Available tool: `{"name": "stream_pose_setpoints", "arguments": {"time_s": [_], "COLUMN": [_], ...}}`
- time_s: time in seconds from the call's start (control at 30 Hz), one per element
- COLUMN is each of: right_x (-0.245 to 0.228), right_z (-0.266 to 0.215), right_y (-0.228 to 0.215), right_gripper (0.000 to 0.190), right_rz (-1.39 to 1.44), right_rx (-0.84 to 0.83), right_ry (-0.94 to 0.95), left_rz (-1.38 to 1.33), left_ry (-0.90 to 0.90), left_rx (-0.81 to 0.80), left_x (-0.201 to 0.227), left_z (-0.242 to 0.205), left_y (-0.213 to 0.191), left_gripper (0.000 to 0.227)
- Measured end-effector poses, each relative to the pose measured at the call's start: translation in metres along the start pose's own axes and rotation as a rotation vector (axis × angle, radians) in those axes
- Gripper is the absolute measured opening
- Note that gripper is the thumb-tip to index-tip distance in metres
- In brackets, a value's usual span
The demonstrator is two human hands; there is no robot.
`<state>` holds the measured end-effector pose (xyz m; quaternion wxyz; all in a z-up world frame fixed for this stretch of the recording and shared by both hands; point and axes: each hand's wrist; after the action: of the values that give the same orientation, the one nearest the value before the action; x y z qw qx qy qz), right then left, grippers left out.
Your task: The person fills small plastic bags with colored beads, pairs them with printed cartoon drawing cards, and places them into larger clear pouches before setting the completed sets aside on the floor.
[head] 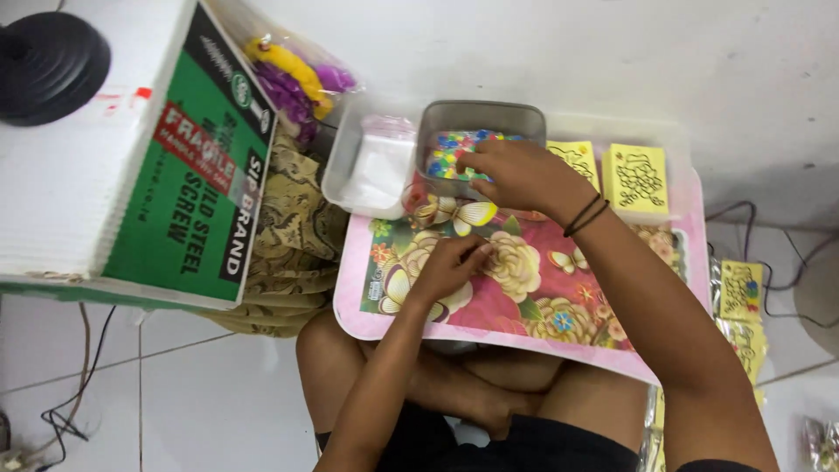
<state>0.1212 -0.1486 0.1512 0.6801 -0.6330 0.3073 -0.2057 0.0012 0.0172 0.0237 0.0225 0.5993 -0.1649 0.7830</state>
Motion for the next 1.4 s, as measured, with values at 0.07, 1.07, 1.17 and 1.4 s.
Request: {"name": "stream_pose_setpoints", "arguments": {"time_s": [0.07, 1.07, 1.17, 1.4], "right_x": [-0.012, -0.065, -0.071, -0.075], "right_z": [0.02, 0.198, 0.193, 0.183], "right_y": [0.008, 0.158, 0.144, 0.118], "right_gripper": [0.026, 0.027, 0.021, 0.013], "right_rz": [-0.029, -0.21, -0.204, -0.045], "right_rx": [0.067, -0.175, -0.177, -0.225], "right_ry": [-0.086, -0.196, -0.179, -0.085], "left_rz": [-0.008, 0.066, 0.078, 0.056], "left_ry": [0.006, 0.126, 0.148, 0.072], "left_rx": [0.004, 0.041, 0.038, -0.016], "left_x": [0.002, -0.088, -0.077, -0.022], "left_z": [0.0, -0.003, -0.004, -0.002], "left_y": [-0.001, 0.013, 0.008, -0.014], "left_gripper": [0.018, 0.036, 0.035, 0.021]}}
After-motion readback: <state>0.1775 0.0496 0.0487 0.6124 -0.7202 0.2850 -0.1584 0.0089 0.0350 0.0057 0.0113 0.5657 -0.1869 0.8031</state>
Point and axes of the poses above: each hand's wrist, its own z-axis towards the middle knuckle, its own y-axis out of the palm, x = y × z, and after that the axes turned 2 degrees about x, right-handed
